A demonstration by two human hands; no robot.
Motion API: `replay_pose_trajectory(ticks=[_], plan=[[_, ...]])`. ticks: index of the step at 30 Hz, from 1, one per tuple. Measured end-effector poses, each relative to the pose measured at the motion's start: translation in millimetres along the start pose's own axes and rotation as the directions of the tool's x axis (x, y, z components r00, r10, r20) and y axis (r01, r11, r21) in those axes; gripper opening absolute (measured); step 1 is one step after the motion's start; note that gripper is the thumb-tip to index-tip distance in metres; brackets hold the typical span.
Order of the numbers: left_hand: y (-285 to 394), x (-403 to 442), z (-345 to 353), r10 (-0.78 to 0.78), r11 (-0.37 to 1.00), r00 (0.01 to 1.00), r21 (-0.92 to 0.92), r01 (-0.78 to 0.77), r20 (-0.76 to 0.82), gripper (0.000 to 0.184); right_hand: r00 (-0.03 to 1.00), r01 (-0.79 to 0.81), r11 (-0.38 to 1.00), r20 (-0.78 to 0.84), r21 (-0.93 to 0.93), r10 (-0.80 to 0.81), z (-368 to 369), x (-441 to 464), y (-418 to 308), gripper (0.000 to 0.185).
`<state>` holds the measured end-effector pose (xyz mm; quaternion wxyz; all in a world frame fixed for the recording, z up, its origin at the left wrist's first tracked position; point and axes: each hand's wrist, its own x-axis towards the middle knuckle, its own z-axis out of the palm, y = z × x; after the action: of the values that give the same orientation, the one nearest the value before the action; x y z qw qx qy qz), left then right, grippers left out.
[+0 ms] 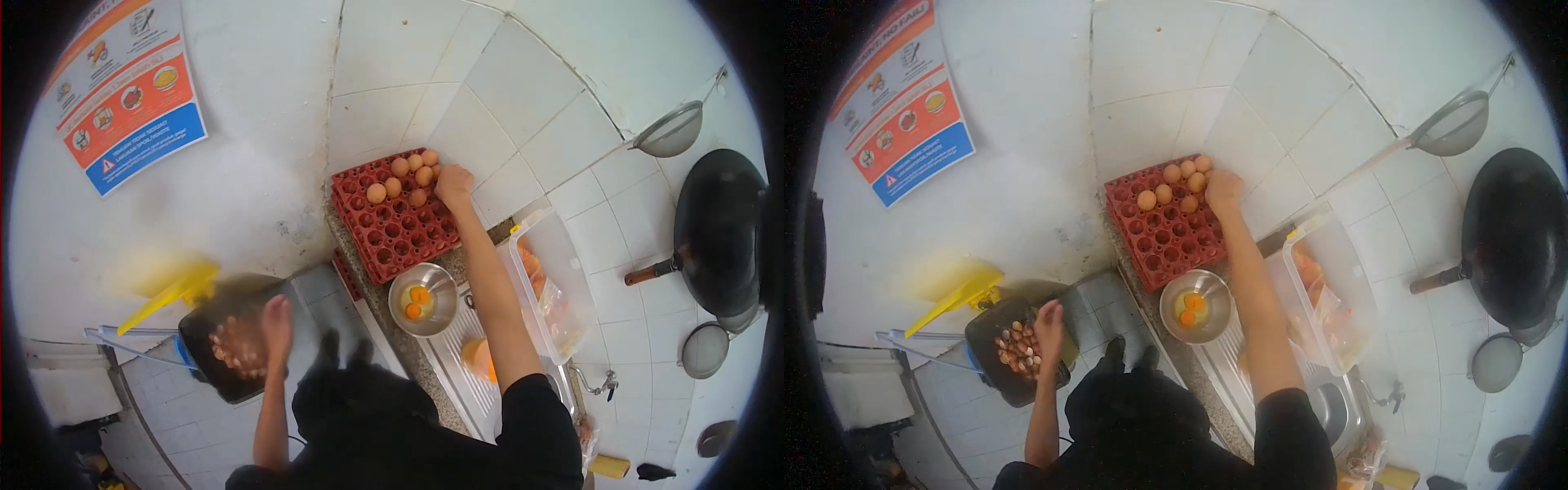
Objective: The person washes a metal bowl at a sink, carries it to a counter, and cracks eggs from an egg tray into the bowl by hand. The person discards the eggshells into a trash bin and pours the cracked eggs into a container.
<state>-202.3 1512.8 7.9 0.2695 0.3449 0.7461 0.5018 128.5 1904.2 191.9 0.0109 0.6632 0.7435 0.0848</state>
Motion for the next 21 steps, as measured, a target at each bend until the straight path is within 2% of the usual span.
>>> replay_pose_trajectory(ticks=[1, 2, 3, 5, 6, 7, 9, 11, 14, 16, 17, 20, 21], plan=[[42, -2, 32, 0.082, 0.982, 0.997, -0.169, -0.079, 0.011, 0.023, 1.0, 0.008, 1.0, -0.003, 0.007, -0.008, -1, -4, 3, 0.013], [80, -6, 47, 0.115, 0.978, 0.989, -0.188, -0.095, 0.096, 0.023, 1.0, 0.012, 1.0, -0.005, 0.015, -0.012, -1, -9, 6, 0.014], [114, -9, 59, 0.149, 0.972, 0.972, -0.206, -0.111, 0.183, 0.023, 0.998, -0.051, 0.993, -0.017, 0.11, 0.054, -4, -15, 10, 0.018], [162, -17, 85, 0.067, 0.915, 0.919, -0.392, 0.099, 0.389, 0.024, 0.982, -0.174, 0.938, -0.023, 0.299, 0.189, -17, -29, 14, 0.028], [181, -20, 98, 0.099, 0.89, 0.882, -0.437, 0.128, 0.461, 0.026, 0.971, -0.185, 0.877, -0.055, 0.443, 0.233, -32, -47, 15, 0.032], [197, -22, 112, 0.134, 0.862, 0.841, -0.48, 0.162, 0.524, 0.028, 0.958, -0.18, 0.798, -0.082, 0.575, 0.276, -42, -70, 16, 0.037], [224, -30, 142, 0.083, 0.735, 0.771, -0.562, 0.38, 0.631, 0.039, 0.947, -0.075, 0.653, -0.151, 0.754, 0.283, -25, -111, 25, 0.044], [240, -34, 175, -0.03, 0.529, 0.687, -0.571, 0.628, 0.726, 0.051, 0.934, -0.085, 0.64, -0.163, 0.764, 0.318, -24, -169, 19, 0.044], [223, -28, 226, -0.017, 0.322, 0.474, -0.444, 0.836, 0.88, 0.057, 0.972, -0.071, 0.649, -0.094, 0.758, 0.216, -16, -236, 11, 0.041], [215, -42, 238, -0.088, 0.302, 0.468, -0.424, 0.854, 0.879, 0.057, 0.954, -0.166, 0.288, 0.079, 0.943, 0.289, 19, -256, 26, 0.034], [213, -49, 244, -0.115, 0.295, 0.467, -0.418, 0.859, 0.877, 0.057, 0.939, -0.193, 0.086, 0.159, 0.977, 0.305, 36, -265, 36, 0.031], [180, -64, 265, -0.26, 0.399, 0.44, -0.319, 0.86, 0.86, 0.057, 0.809, -0.06, -0.106, 0.111, 0.993, 0.577, 37, -286, 27, 0.021], [173, -69, 269, -0.265, 0.385, 0.419, -0.303, 0.872, 0.869, 0.056, 0.717, 0.007, 0.206, -0.148, 0.979, 0.681, 50, -288, 19, 0.017]])
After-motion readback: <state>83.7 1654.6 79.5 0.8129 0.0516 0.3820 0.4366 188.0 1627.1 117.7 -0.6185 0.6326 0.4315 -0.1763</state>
